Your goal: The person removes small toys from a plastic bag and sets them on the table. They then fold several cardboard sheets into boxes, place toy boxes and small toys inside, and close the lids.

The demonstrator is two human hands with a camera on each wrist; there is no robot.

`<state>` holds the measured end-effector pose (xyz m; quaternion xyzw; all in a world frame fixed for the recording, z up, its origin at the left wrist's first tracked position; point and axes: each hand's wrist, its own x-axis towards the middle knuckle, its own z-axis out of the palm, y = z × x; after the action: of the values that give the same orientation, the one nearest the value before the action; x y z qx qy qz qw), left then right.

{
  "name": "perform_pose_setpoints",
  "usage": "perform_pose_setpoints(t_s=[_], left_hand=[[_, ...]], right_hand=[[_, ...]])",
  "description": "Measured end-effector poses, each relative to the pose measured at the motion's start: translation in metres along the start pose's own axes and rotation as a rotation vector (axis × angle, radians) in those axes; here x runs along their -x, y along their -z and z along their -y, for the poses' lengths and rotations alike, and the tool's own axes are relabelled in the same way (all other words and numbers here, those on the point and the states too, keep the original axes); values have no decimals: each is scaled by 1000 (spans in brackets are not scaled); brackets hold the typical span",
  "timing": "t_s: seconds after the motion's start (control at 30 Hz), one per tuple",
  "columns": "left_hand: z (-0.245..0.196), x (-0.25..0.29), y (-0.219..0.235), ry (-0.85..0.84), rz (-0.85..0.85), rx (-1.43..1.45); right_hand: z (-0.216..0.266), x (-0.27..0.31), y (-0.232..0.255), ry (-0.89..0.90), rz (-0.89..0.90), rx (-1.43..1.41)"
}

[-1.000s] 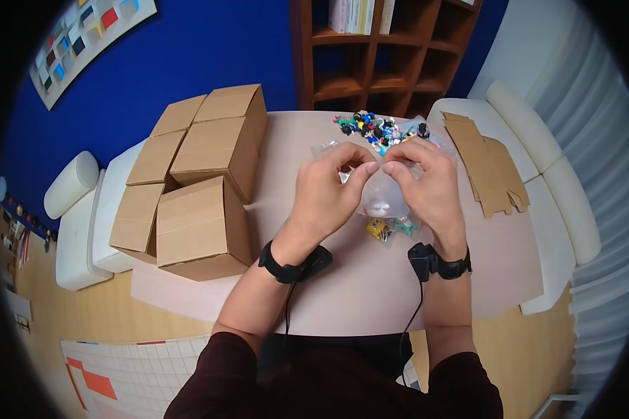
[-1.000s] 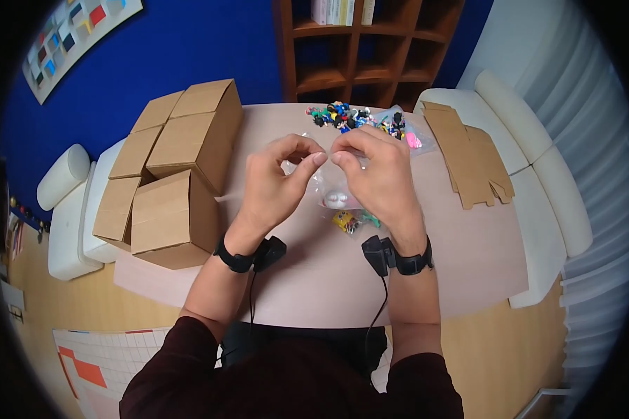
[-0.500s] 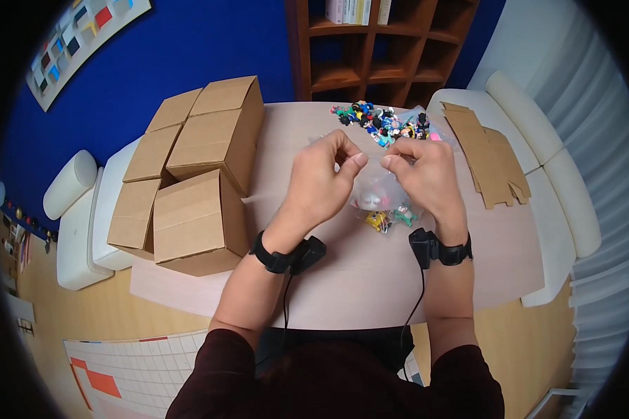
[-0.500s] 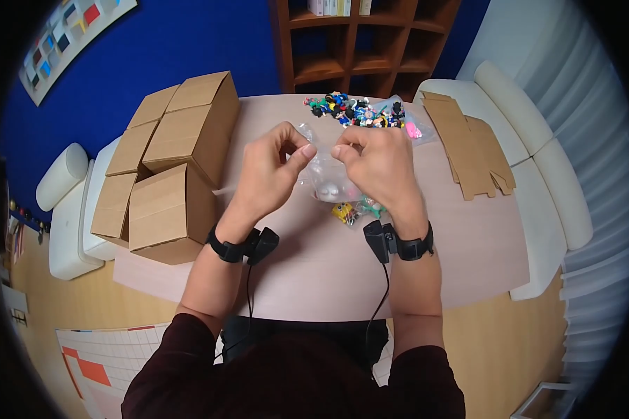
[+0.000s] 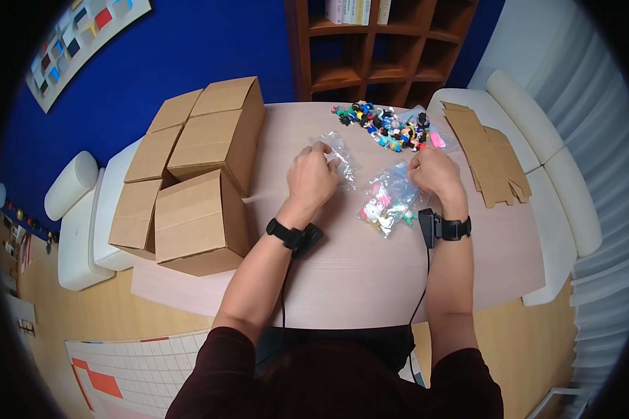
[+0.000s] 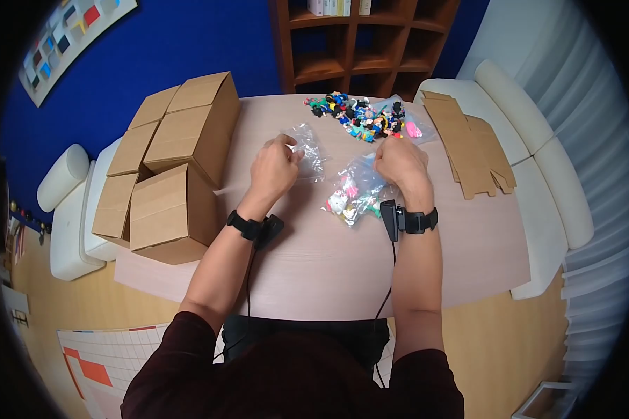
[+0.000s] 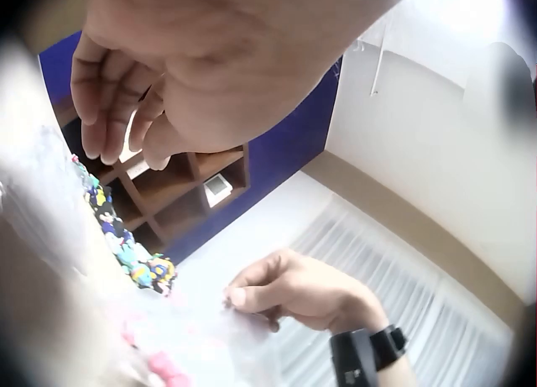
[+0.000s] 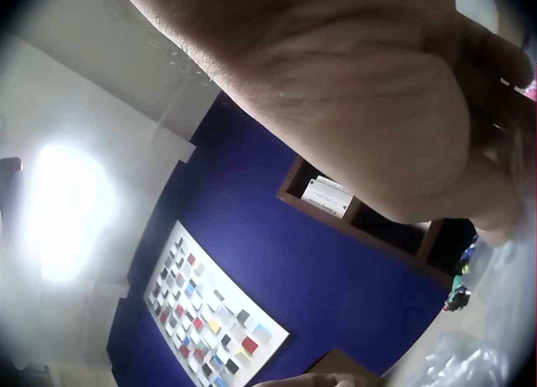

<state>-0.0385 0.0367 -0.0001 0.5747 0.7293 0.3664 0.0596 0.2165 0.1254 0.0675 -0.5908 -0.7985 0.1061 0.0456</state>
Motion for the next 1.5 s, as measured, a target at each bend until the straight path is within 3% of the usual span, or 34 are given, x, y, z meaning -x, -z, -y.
perform_pose_setpoints(t_s=[0.07, 0.23, 0.37, 0.57, 0.77, 0.93, 0.97, 1.03, 1.13, 1.27, 1.5], left_hand=[[8, 0, -7, -34, -77, -172], [10, 7, -21, -21, 133, -340], [20, 9, -29, -84, 149, -410], [26, 3, -24, -48, 224, -295], [25, 7, -26, -7, 37, -231], [11, 7, -9, -7, -15, -130], [9, 5, -4, -12, -19, -103], [-1, 1, 9, 76, 54, 171], [-14, -5, 27, 174, 146, 726], [-30, -1, 49, 324, 269, 1422], [-32, 3, 56, 249, 509, 1959]], right_hand=[[2, 0, 0, -12, -110, 40], [-10, -7, 4, -94, -320, -29], [-38, -28, -19, -69, -261, -51], [-58, -51, -55, -50, -180, -90], [-49, -50, -46, -54, -139, -190], [-35, -33, -44, -64, -117, -210], [-39, -36, -49, 4, -108, -234], [-52, -47, -67, 140, -90, -279], [-58, -58, -73, 178, 2, -186], [-55, -60, -81, 164, -61, -197], [-50, -59, -80, 111, -119, -149]])
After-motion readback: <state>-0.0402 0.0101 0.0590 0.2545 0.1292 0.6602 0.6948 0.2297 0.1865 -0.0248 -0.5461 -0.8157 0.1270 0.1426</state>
